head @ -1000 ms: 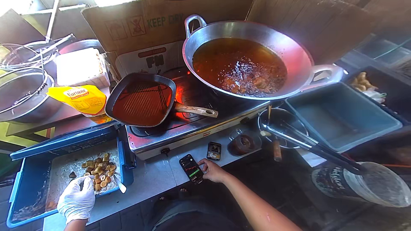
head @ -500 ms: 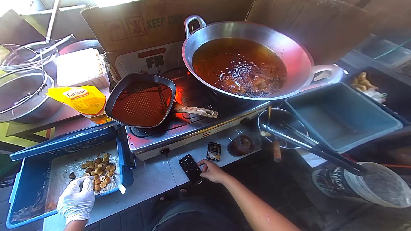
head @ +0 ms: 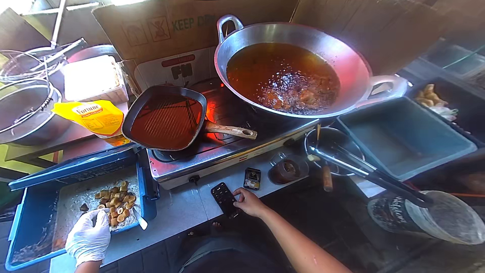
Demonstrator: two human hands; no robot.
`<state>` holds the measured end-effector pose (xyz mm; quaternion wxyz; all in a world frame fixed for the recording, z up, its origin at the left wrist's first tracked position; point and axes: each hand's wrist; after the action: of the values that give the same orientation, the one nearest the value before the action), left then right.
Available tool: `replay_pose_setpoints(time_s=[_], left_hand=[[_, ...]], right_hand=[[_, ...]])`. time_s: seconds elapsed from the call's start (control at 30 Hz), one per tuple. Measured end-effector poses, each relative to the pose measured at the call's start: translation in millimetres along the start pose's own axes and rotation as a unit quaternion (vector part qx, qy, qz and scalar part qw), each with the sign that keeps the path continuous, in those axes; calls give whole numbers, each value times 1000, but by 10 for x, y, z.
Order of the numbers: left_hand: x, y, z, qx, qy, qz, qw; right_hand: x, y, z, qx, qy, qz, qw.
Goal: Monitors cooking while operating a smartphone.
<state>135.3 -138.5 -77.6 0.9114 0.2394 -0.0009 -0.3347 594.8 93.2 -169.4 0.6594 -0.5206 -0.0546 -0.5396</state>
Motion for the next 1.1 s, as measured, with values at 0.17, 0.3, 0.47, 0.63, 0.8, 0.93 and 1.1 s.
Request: replay_pose_setpoints(time_s=[0.17,0.3,0.47,0.63,0.8,0.93,1.1], left_hand=[[-2,25,17,2,-6,7,1000],[8,42,20,7,2,6,1000],[3,36,19,10,1,6,1000],[0,32,18,3,-1,6,1000],[-2,28,7,1,7,2,1000],[-8,-5,-10,1,11,0,1000],[-7,-15,-16,0,14,-7,1000]], right_hand=[[16,-90,-44,8,30,-20,999],[1,-133,-106,19,66,-28,997],[-10,-159,-167,43,95,-37,994],[-28,-183,-202,60,103,-56,991],[-35,-144,-181,54,101,-41,993],[-30,-137,-182,51,102,-39,993],[-35,-129,-177,54,98,-36,993]])
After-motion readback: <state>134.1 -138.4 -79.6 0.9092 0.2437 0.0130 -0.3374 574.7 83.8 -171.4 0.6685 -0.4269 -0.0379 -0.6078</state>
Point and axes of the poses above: each hand's wrist, its own x-axis away from the middle knuckle, its own z-axis out of the back of the hand, y = z × x
